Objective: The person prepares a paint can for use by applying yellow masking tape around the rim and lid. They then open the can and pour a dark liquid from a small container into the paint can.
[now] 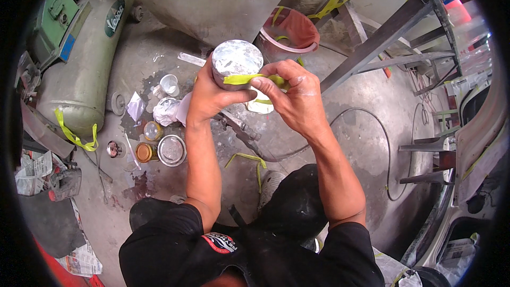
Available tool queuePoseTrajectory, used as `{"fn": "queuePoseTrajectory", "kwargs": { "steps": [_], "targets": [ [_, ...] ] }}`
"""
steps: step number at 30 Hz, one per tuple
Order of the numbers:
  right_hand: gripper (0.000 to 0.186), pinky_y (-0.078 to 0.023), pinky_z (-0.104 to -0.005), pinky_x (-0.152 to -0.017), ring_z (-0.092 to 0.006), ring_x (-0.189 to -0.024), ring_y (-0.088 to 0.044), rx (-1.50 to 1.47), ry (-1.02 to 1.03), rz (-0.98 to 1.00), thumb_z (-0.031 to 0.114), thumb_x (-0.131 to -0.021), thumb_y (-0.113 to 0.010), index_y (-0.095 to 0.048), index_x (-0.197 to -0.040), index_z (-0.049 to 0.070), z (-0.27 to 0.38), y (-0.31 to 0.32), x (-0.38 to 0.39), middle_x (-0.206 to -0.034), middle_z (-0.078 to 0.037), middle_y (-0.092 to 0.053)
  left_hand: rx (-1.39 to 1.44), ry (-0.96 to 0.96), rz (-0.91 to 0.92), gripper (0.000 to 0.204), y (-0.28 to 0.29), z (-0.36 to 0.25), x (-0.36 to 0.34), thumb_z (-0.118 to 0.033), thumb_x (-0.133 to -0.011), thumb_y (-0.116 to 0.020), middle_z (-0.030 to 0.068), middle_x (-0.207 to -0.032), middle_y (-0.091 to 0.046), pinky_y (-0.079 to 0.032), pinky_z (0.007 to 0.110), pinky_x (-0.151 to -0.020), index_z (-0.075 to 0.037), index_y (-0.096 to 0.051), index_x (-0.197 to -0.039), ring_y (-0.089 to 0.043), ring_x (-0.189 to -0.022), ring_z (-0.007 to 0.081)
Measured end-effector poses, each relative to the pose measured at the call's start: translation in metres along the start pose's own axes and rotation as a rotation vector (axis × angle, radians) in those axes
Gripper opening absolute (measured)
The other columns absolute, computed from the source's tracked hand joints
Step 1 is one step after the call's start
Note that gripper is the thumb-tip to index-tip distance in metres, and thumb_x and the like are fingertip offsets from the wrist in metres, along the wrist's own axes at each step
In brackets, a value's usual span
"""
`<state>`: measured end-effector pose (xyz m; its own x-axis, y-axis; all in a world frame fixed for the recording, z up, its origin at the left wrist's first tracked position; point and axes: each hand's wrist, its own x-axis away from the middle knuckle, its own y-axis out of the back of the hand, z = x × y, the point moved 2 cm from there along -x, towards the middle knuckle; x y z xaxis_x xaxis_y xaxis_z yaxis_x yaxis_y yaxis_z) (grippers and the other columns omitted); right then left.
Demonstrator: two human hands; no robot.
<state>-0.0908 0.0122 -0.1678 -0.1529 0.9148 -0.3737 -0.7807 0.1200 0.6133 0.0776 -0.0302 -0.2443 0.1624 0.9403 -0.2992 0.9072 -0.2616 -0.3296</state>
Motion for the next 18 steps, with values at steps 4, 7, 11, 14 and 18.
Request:
{"fn": "queuePoseTrajectory", "kwargs": {
  "steps": [4, 7, 11, 14, 18],
  "targets": [
    [0.026, -0.047, -0.0329, -0.062, -0.0175, -0.067, -0.059, 0.097, 0.043, -0.038, 0.023, -0.080, -0.083, -0.071, -0.091, 0.003, -0.002, -0.001, 0.000, -0.075, -0.008, -0.064, -0.015, 0.015, -0.005, 0.077, -0.004, 0.000, 0.000, -0.006, -0.055, -0.089, 0.0057, -0.113, -0.066, -0.050, 0.031, -0.092, -0.002, -0.054, -0.124, -0.063, -0.106, 0.0148],
    [0.031, -0.048, -0.0336, -0.061, -0.0178, -0.066, -0.060, 0.126, -0.009, -0.060, 0.026, -0.078, -0.084, -0.071, -0.092, 0.002, -0.002, -0.002, 0.000, -0.073, -0.009, -0.064, -0.004, 0.019, -0.010, 0.077, -0.004, 0.000, 0.001, -0.006, -0.054, -0.089, 0.0059, -0.113, -0.066, -0.050, 0.031, -0.093, -0.002, -0.054, -0.123, -0.063, -0.105, 0.0150],
    [0.037, -0.050, -0.0341, -0.062, -0.0192, -0.065, -0.062, 0.119, -0.070, -0.091, 0.030, -0.077, -0.085, -0.070, -0.093, 0.001, -0.004, -0.002, 0.001, -0.072, -0.011, -0.066, -0.016, 0.019, -0.011, 0.077, -0.004, -0.001, 0.001, -0.006, -0.054, -0.089, 0.0058, -0.113, -0.066, -0.050, 0.031, -0.093, -0.002, -0.054, -0.123, -0.063, -0.105, 0.0147],
    [0.038, -0.051, -0.0334, -0.063, -0.0193, -0.066, -0.064, 0.097, -0.045, -0.084, 0.031, -0.077, -0.085, -0.070, -0.093, 0.000, -0.008, -0.004, 0.001, -0.075, -0.013, -0.068, -0.018, 0.002, -0.009, 0.077, -0.002, 0.001, 0.000, -0.005, -0.055, -0.088, 0.0058, -0.114, -0.066, -0.050, 0.030, -0.093, -0.002, -0.054, -0.124, -0.063, -0.105, 0.0145],
    [0.036, -0.052, -0.0330, -0.064, -0.0191, -0.068, -0.067, 0.096, -0.051, -0.017, 0.030, -0.079, -0.083, -0.070, -0.095, 0.000, -0.005, -0.002, 0.000, -0.078, -0.014, -0.070, -0.005, 0.009, -0.028, 0.078, 0.006, 0.005, -0.001, -0.003, -0.055, -0.088, 0.0060, -0.115, -0.065, -0.049, 0.030, -0.094, -0.002, -0.053, -0.125, -0.062, -0.107, 0.0142]
  ]
}}
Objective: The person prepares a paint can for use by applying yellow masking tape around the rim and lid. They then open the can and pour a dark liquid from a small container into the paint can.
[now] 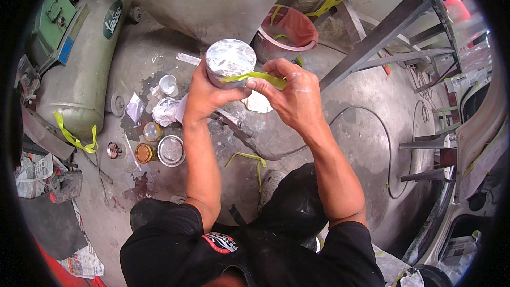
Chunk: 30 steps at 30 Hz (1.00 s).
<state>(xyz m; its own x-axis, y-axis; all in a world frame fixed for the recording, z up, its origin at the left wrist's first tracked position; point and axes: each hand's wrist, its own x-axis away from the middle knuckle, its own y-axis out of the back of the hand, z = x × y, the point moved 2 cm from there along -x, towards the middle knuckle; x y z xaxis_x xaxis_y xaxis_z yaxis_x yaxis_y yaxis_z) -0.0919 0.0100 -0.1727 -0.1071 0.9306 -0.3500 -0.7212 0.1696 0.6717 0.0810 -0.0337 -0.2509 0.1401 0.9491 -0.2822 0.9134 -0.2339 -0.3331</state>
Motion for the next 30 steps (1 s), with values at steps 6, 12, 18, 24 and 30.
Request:
{"fn": "queuePoseTrajectory", "kwargs": {
  "steps": [6, 12, 18, 24, 30],
  "targets": [
    [0.023, -0.052, -0.0336, -0.065, -0.0190, -0.068, -0.067, 0.028, 0.005, 0.081, 0.019, -0.086, -0.077, -0.071, -0.099, 0.001, 0.004, 0.001, 0.002, -0.078, -0.014, -0.070, -0.014, 0.017, -0.038, 0.083, 0.011, 0.004, 0.000, -0.006, -0.056, -0.090, 0.0068, -0.118, -0.065, -0.048, 0.031, -0.097, -0.001, -0.052, -0.129, -0.062, -0.109, 0.0147],
    [0.016, -0.051, -0.0318, -0.063, -0.0159, -0.066, -0.063, 0.013, 0.004, 0.065, 0.014, -0.088, -0.073, -0.071, -0.096, 0.001, 0.006, 0.000, 0.001, -0.076, -0.013, -0.069, -0.065, -0.005, -0.045, 0.081, 0.015, 0.005, -0.001, -0.009, -0.056, -0.092, 0.0074, -0.116, -0.067, -0.048, 0.031, -0.096, -0.001, -0.053, -0.127, -0.062, -0.108, 0.0149],
    [0.020, -0.043, -0.0251, -0.057, -0.0051, -0.065, -0.051, -0.376, -0.122, 0.057, 0.018, -0.095, -0.069, -0.069, -0.095, -0.002, -0.009, 0.002, 0.001, -0.071, 0.001, -0.062, -0.089, 0.006, -0.071, 0.080, 0.018, 0.006, -0.002, -0.010, -0.056, -0.092, 0.0079, -0.115, -0.067, -0.048, 0.031, -0.095, -0.002, -0.054, -0.126, -0.063, -0.106, 0.0155],
    [0.032, -0.034, -0.0224, -0.053, -0.0033, -0.062, -0.044, -0.536, -0.209, 0.078, 0.028, -0.094, -0.071, -0.061, -0.077, 0.003, -0.011, 0.001, -0.001, -0.068, 0.004, -0.055, -0.078, 0.013, -0.056, 0.081, 0.013, 0.002, 0.000, -0.009, -0.054, -0.092, 0.0065, -0.114, -0.066, -0.048, 0.031, -0.094, -0.003, -0.054, -0.126, -0.062, -0.106, 0.0152],
    [0.042, -0.027, -0.0246, -0.049, -0.0038, -0.055, -0.037, -0.597, -0.344, 0.014, 0.035, -0.091, -0.075, -0.054, -0.065, 0.009, -0.016, 0.000, -0.004, -0.060, 0.006, -0.048, -0.062, -0.009, 0.056, 0.082, -0.001, -0.002, 0.001, -0.006, -0.055, -0.089, 0.0046, -0.115, -0.064, -0.048, 0.030, -0.096, -0.003, -0.053, -0.128, -0.061, -0.109, 0.0148]
  ]
}}
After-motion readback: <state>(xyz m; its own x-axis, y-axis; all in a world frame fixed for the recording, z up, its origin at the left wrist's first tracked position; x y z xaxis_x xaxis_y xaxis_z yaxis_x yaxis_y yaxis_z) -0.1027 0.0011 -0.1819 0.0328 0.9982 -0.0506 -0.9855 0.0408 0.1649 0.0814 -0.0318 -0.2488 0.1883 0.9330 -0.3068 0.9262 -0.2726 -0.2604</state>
